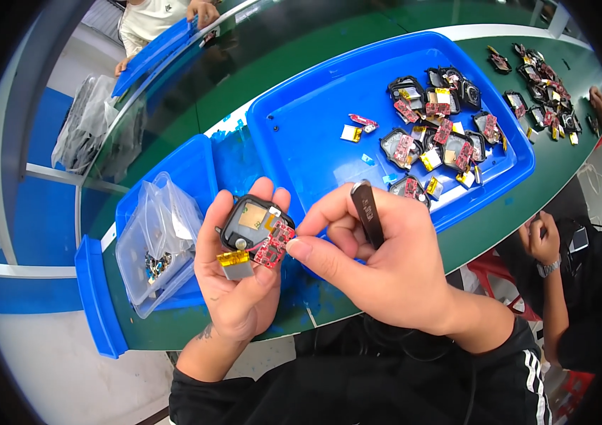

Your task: Manually assemble and inspect small electronic components using tweezers on an assembly line.

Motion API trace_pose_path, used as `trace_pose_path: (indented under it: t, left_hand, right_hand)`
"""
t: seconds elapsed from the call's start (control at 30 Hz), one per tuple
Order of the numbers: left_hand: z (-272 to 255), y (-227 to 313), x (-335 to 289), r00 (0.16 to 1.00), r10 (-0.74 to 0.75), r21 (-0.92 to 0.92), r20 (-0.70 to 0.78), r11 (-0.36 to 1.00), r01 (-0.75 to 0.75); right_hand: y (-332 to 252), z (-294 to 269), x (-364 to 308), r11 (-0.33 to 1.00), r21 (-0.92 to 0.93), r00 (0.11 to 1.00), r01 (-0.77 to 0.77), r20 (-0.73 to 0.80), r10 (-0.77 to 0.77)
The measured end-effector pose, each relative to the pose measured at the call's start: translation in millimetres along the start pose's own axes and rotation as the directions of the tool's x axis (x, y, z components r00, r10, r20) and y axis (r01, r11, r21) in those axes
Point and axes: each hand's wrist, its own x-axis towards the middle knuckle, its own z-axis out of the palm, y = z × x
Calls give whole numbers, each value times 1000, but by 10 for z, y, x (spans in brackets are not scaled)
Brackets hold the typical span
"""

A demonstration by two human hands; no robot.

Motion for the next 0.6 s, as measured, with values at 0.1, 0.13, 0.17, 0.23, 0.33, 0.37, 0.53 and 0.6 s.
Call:
trace_pose_path:
  t: [0.1, 0.13, 0.17, 0.23, 0.33, 0.37, 0.53, 0.6]
  left_hand:
    - [17, -29, -4, 1000, -11, -59, -3, 998, 11]
    - [7, -26, -2, 1000, -11, -57, 0, 998, 11]
    - [1, -20, 3, 1000, -17, -69, 6, 997, 17]
    - [15, -13, 1, 1000, -22, -80, 18, 997, 24]
    - [49, -2, -9, 999, -42, -119, -20, 992, 40]
    - [61, -3, -14, 998, -49, -146, -39, 988, 43]
    - [98, 10, 0, 988, -99, -185, -121, 980, 75]
    - [91, 0, 0, 984, -92, -115, -152, 991, 74]
  right_hand:
    - [4, 7, 0, 999, 29, 1000, -19, 0, 19]
    - [2, 11, 4, 1000, 27, 1000, -8, 3, 8]
    - [-5, 11, 2, 1000, 25, 1000, 4, 4, -4]
    - [-24, 21, -17, 1000, 13, 1000, -1, -3, 1]
    - [-24, 58, -13, 1000, 3, 1000, 8, -15, -8]
    - [-19, 71, -18, 1000, 1, 1000, 20, -24, -20]
    - [74, 133, -12, 993, -54, 991, 107, -71, -111]
    - [110, 163, 0, 989, -83, 988, 125, -86, -132]
